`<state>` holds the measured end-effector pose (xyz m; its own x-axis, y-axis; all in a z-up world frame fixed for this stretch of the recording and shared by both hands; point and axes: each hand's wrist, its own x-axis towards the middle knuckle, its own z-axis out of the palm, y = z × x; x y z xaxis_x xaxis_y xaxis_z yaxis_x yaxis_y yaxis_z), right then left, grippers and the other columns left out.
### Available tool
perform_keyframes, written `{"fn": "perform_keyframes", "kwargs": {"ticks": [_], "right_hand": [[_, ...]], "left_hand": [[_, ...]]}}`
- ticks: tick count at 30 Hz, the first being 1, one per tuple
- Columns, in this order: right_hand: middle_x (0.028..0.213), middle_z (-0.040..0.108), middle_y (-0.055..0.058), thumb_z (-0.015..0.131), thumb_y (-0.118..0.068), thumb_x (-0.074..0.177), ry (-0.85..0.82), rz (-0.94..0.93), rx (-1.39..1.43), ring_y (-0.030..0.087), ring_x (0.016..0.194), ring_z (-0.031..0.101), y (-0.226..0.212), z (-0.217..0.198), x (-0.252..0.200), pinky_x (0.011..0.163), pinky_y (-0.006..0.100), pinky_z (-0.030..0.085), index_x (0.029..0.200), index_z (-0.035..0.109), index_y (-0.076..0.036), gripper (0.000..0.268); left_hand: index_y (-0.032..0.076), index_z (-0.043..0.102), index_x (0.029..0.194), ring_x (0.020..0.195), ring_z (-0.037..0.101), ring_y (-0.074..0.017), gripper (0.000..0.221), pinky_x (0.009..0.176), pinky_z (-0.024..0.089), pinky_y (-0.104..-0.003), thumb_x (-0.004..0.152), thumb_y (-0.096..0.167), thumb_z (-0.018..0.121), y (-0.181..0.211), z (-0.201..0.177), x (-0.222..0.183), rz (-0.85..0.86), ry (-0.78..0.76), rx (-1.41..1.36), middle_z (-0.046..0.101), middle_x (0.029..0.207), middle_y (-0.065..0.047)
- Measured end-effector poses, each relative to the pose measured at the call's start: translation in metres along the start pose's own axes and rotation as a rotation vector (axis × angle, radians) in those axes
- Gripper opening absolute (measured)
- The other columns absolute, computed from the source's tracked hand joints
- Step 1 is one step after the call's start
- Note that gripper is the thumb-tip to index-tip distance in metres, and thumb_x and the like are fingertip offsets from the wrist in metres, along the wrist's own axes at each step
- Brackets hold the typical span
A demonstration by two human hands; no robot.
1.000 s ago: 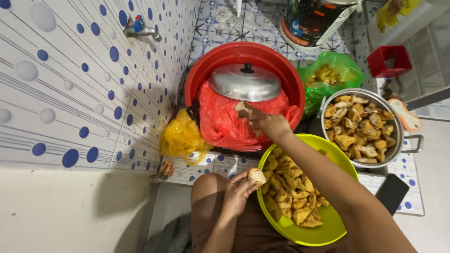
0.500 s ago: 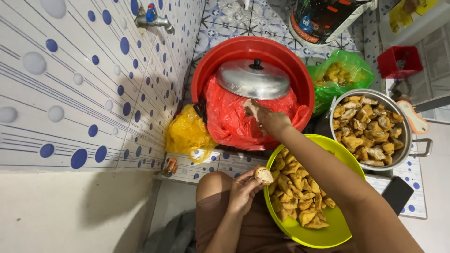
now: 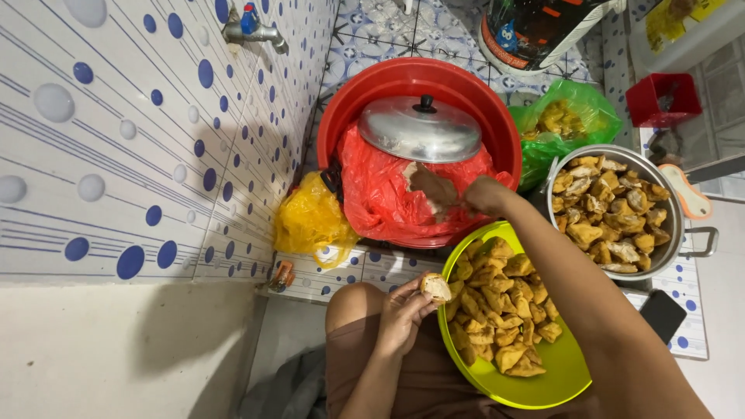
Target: Stuffing fried tofu puffs with a white filling using a spoon and placing them in a bowl.
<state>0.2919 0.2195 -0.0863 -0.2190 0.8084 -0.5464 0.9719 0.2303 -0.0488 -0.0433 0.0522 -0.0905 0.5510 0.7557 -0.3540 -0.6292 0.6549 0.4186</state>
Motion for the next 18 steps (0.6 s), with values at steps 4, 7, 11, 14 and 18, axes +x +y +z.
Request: {"fn": "perform_keyframes", "kwargs": {"ticks": [4, 7, 11, 14, 18], "right_hand": [[0.073, 0.074, 0.001, 0.069, -0.012, 0.064, 0.147, 0.232, 0.42, 0.02, 0.061, 0.063, -0.016, -0.02, -0.054, 0.059, 0.033, 0.05, 0.072, 0.079, -0.007, 0.014], [0.065, 0.069, 0.01, 0.062, -0.005, 0.09, 0.111, 0.527, 1.01, 0.014, 0.042, 0.04, -0.072, -0.068, -0.124, 0.04, 0.027, 0.034, 0.111, 0.08, 0.002, 0.028], [0.066, 0.071, 0.013, 0.067, -0.002, 0.089, 0.247, 0.547, 1.197, 0.014, 0.042, 0.043, -0.088, -0.037, -0.19, 0.039, 0.025, 0.031, 0.114, 0.081, 0.001, 0.029], [0.06, 0.07, 0.011, 0.07, -0.007, 0.091, 0.316, 0.47, 1.348, 0.015, 0.04, 0.046, -0.118, -0.017, -0.241, 0.035, 0.026, 0.033, 0.11, 0.083, -0.001, 0.024], [0.058, 0.075, 0.009, 0.07, -0.008, 0.089, 0.483, 0.33, 1.331, 0.012, 0.034, 0.044, -0.151, 0.027, -0.285, 0.032, 0.024, 0.031, 0.11, 0.085, -0.004, 0.026]], "left_hand": [[-0.016, 0.058, 0.134, 0.101, 0.073, -0.0331, 0.045, 0.087, 0.064, -0.034, 0.089, -0.012, 0.063, -0.009, -0.009, 0.004, 0.037, 0.003, -0.028, 0.066, 0.13, -0.03], [-0.015, 0.061, 0.13, 0.098, 0.072, -0.0308, 0.043, 0.084, 0.064, -0.033, 0.087, -0.012, 0.066, -0.012, -0.012, 0.002, 0.063, 0.032, -0.081, 0.065, 0.134, -0.027], [-0.014, 0.062, 0.132, 0.094, 0.072, -0.0271, 0.042, 0.083, 0.061, -0.03, 0.09, -0.007, 0.064, -0.001, 0.007, -0.005, 0.015, 0.047, -0.071, 0.071, 0.113, -0.024], [-0.013, 0.063, 0.129, 0.091, 0.072, -0.0266, 0.04, 0.081, 0.06, -0.031, 0.09, -0.007, 0.064, -0.004, 0.019, -0.011, -0.008, 0.109, -0.064, 0.072, 0.109, -0.022], [-0.013, 0.065, 0.127, 0.09, 0.071, -0.0264, 0.037, 0.078, 0.062, -0.03, 0.091, -0.008, 0.063, -0.004, 0.043, -0.025, -0.06, 0.11, -0.082, 0.072, 0.11, -0.022]]}}
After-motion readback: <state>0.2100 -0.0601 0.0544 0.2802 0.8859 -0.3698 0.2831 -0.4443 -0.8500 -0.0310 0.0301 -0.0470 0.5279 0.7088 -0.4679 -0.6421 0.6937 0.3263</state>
